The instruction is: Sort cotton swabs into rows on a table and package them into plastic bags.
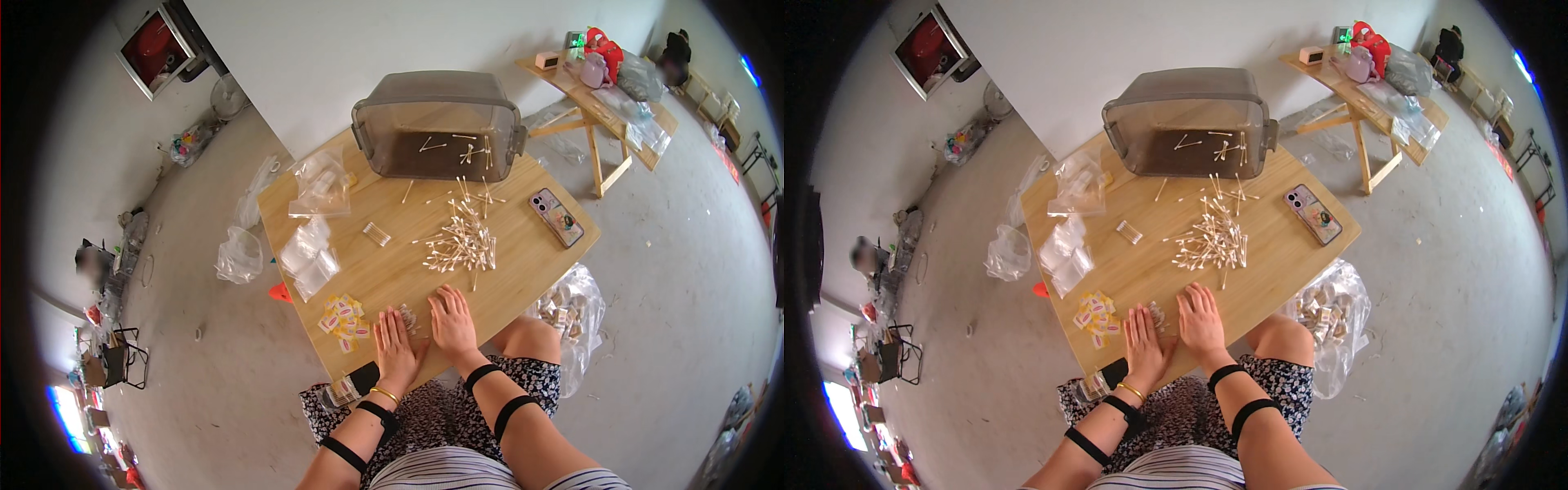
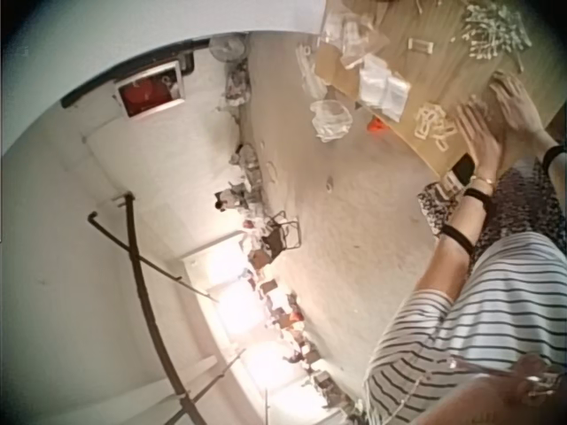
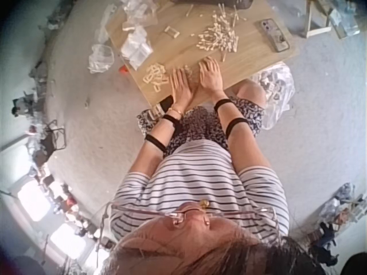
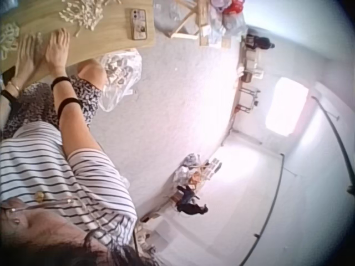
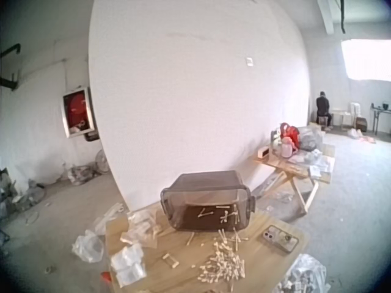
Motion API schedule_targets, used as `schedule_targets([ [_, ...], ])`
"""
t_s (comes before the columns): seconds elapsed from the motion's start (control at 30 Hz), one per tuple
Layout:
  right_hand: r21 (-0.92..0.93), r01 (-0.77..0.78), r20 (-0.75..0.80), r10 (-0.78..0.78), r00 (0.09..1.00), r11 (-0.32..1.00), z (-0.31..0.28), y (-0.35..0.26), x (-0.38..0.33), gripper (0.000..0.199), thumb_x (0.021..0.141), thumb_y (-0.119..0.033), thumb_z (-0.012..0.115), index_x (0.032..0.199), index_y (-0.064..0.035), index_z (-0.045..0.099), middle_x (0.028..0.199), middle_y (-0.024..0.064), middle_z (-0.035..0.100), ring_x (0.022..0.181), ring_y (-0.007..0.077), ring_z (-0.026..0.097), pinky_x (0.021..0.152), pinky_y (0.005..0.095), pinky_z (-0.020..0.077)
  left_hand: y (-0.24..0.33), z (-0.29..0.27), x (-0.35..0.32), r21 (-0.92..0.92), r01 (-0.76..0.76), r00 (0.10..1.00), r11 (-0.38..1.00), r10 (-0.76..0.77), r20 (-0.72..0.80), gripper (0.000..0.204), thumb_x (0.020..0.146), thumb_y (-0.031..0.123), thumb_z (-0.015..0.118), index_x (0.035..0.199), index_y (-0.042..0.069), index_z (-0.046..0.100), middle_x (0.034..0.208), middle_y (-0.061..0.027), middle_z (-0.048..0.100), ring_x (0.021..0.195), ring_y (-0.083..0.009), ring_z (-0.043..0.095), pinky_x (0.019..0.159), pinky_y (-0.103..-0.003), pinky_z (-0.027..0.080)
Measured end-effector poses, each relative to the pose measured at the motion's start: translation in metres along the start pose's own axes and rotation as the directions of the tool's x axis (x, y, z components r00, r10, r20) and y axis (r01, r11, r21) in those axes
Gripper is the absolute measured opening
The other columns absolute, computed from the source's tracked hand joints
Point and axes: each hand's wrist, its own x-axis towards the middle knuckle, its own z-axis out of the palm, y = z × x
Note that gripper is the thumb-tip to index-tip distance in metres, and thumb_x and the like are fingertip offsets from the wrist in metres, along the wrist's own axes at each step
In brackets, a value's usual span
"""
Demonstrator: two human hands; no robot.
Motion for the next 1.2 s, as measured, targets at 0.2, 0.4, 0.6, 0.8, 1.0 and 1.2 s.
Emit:
schedule_targets([
  [0.2,-0.002,0.002,-0.001,-0.002,1.0,1.0,0.002,0.001,0.0,0.031,0.093,-0.012,0.054,0.123,-0.0046,0.059,0.132,0.015,0.053,0.135,0.0325,0.042,0.118,0.046,0.0297,0.002,-0.007,-0.006,0.016,-0.015,0.999,1.0,0.014,0.052,0.1,0.09,0.055,0.058,0.152,-0.011,0.016,0.16,-0.0289,0.016,0.151,-0.0437,0.009,0.121,-0.057,0.005],
  [0.4,-0.042,0.015,0.003,-0.015,1.0,0.999,0.003,0.005,0.0,0.034,0.093,-0.016,0.054,0.123,-0.0033,0.059,0.134,0.0156,0.052,0.136,0.0315,0.041,0.119,0.0456,0.0284,-0.009,-0.025,0.018,0.136,-0.032,0.998,0.99,0.024,0.06,0.1,0.09,0.063,0.052,0.155,-0.004,0.018,0.162,-0.0213,0.017,0.152,-0.0364,0.009,0.122,-0.057,0.004],
  [0.6,-0.029,-0.003,0.025,0.003,1.0,1.0,0.002,0.002,0.0,0.034,0.093,-0.017,0.054,0.124,-0.0032,0.059,0.134,0.0152,0.052,0.137,0.0304,0.04,0.12,0.0447,0.0274,-0.026,-0.014,0.037,0.022,-0.041,0.999,0.999,0.041,0.032,0.1,0.091,0.065,0.05,0.156,-0.003,0.015,0.162,-0.0226,0.017,0.152,-0.0363,0.012,0.122,-0.053,0.01],
  [0.8,-0.036,0.0,0.03,0.001,1.0,0.999,0.0,0.001,-0.001,0.032,0.093,-0.015,0.056,0.123,-0.0048,0.058,0.135,0.0147,0.051,0.138,0.0314,0.039,0.12,0.0447,0.0271,-0.037,-0.021,0.051,0.021,-0.11,0.992,0.994,0.109,0.058,0.1,0.092,0.064,0.05,0.154,-0.006,0.015,0.161,-0.0246,0.018,0.151,-0.0366,0.015,0.123,-0.052,0.011],
  [1.0,-0.052,0.005,0.024,-0.003,1.0,0.999,0.0,0.002,-0.001,0.034,0.093,-0.017,0.054,0.124,-0.0028,0.058,0.135,0.014,0.051,0.137,0.0296,0.04,0.119,0.0443,0.0268,-0.02,-0.021,0.046,0.099,-0.071,0.997,0.993,0.071,0.003,0.099,0.094,0.061,0.048,0.153,-0.01,0.014,0.161,-0.0263,0.017,0.151,-0.037,0.015,0.123,-0.05,0.009],
  [1.2,-0.071,0.022,0.046,-0.019,0.999,0.997,0.0,0.004,-0.001,0.033,0.093,-0.014,0.055,0.124,-0.0038,0.057,0.135,0.015,0.051,0.137,0.0319,0.039,0.119,0.0454,0.0273,-0.02,-0.009,0.048,0.16,-0.049,0.999,0.986,0.049,0.006,0.098,0.094,0.062,0.046,0.153,-0.01,0.014,0.161,-0.0268,0.018,0.151,-0.0389,0.015,0.123,-0.05,0.01],
])
